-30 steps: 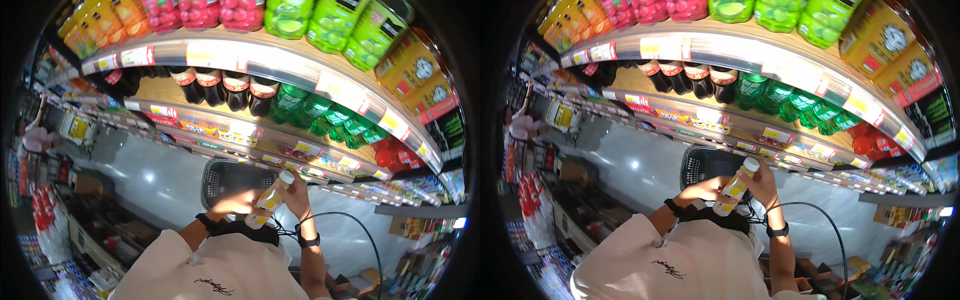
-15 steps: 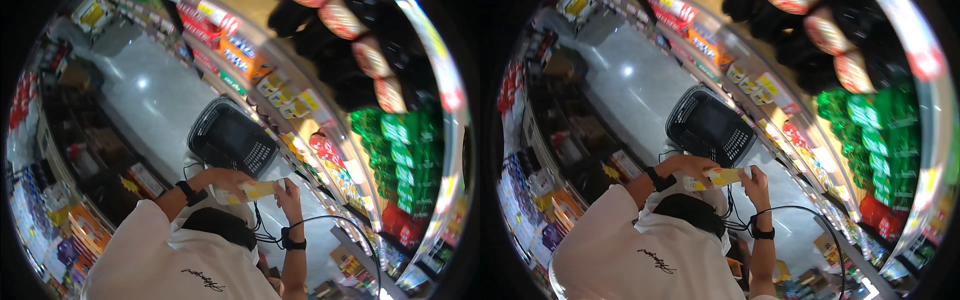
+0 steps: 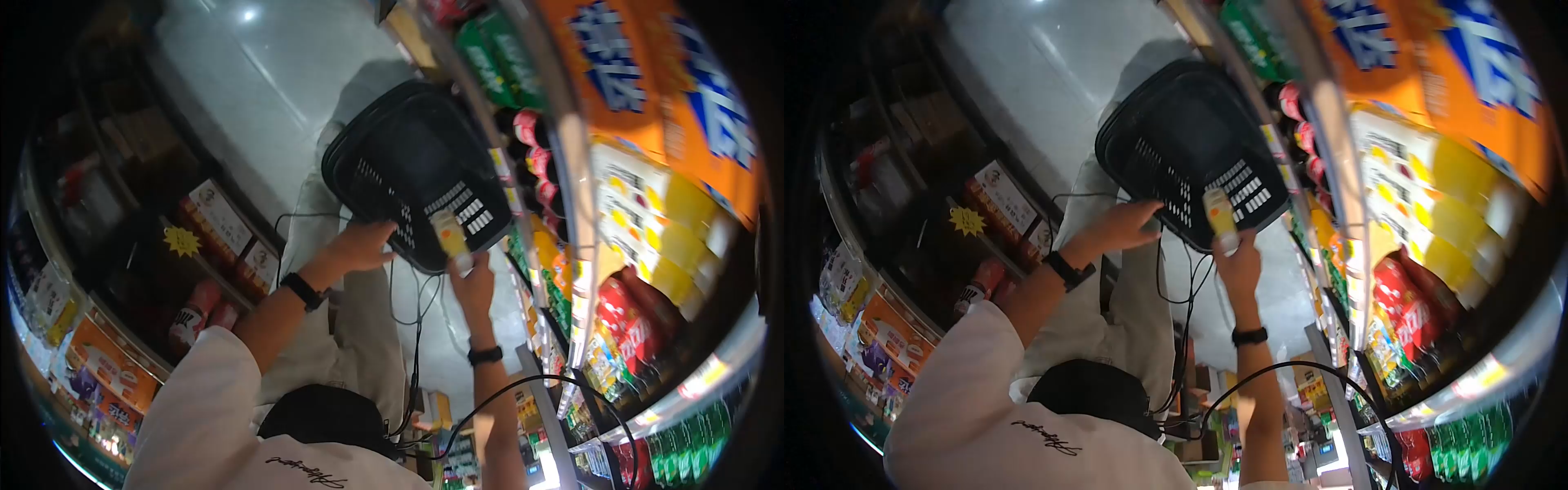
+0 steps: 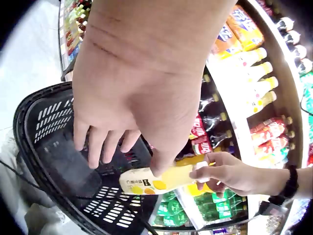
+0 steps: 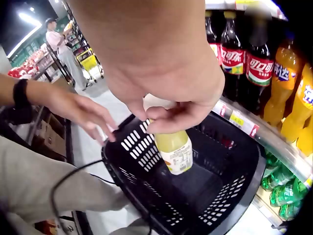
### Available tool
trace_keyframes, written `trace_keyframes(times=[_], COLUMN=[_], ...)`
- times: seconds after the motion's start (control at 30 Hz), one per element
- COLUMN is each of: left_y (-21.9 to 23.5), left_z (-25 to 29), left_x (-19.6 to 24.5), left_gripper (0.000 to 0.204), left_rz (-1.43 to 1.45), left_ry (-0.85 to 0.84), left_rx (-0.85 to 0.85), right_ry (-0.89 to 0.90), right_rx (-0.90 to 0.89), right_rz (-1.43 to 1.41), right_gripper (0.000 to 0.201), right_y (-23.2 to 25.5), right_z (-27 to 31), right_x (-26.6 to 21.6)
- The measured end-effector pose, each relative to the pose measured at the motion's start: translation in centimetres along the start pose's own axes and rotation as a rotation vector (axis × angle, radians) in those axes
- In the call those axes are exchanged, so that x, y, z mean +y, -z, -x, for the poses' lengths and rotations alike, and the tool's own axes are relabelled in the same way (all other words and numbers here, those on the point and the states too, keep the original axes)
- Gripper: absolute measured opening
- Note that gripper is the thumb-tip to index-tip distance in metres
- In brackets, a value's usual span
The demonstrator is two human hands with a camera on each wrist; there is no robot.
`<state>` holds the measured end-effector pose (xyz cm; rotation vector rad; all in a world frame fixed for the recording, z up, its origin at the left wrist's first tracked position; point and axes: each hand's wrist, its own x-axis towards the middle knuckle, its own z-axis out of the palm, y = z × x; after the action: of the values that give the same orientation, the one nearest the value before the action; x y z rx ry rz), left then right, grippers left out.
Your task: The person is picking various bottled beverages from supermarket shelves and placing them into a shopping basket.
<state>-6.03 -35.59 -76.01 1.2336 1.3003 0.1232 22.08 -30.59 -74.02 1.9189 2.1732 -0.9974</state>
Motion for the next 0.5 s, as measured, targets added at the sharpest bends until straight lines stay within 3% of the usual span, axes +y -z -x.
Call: trace_keyframes(times=[0.03, 0.13, 0.23, 0.3, 0.33, 0.4, 0.43, 0.5], left_y=[0.2, -1.0, -0.7, -1.4, -1.6, -1.9, -2.3, -2.1], left_z=[-0.5, -2.2, -3.6, -4.6, -5.3, -5.9, -6.1, -7.2], left_x=[-1.5, -8.2, -11.9, -14.8, -16.1, -17.2, -17.7, -18.3], left_gripper=[0.069, 0.065, 0.062, 0.06, 0.06, 0.057, 0.057, 0.054], left_rz=[0.015, -0.109, -0.169, -0.254, -0.261, -0.143, -0.14, -0.06], left_ry=[0.118, 0.109, 0.159, 0.116, 0.114, 0.157, 0.171, 0.123], left_rx=[-0.06, 0.011, 0.021, 0.18, 0.171, 0.209, 0.186, 0.247], right_ry=[-0.091, -0.261, -0.302, -0.34, -0.323, -0.306, -0.423, -0.466], right_rx=[-0.025, -0.021, -0.064, -0.056, -0.056, -0.015, -0.104, -0.128], right_rz=[0.02, 0.028, 0.067, 0.101, 0.118, 0.08, 0.093, 0.136], right_gripper=[0.045, 0.046, 0.049, 0.051, 0.053, 0.06, 0.065, 0.069], right_y=[-1.4, -5.6, -10.3, -13.5, -15.1, -18.8, -21.0, -23.4], right_z=[-1.9, -8.1, -12.9, -16.1, -17.5, -20.0, -21.9, -24.0], right_x=[1.4, 5.2, 9.3, 11.6, 12.8, 15.7, 17.9, 18.5])
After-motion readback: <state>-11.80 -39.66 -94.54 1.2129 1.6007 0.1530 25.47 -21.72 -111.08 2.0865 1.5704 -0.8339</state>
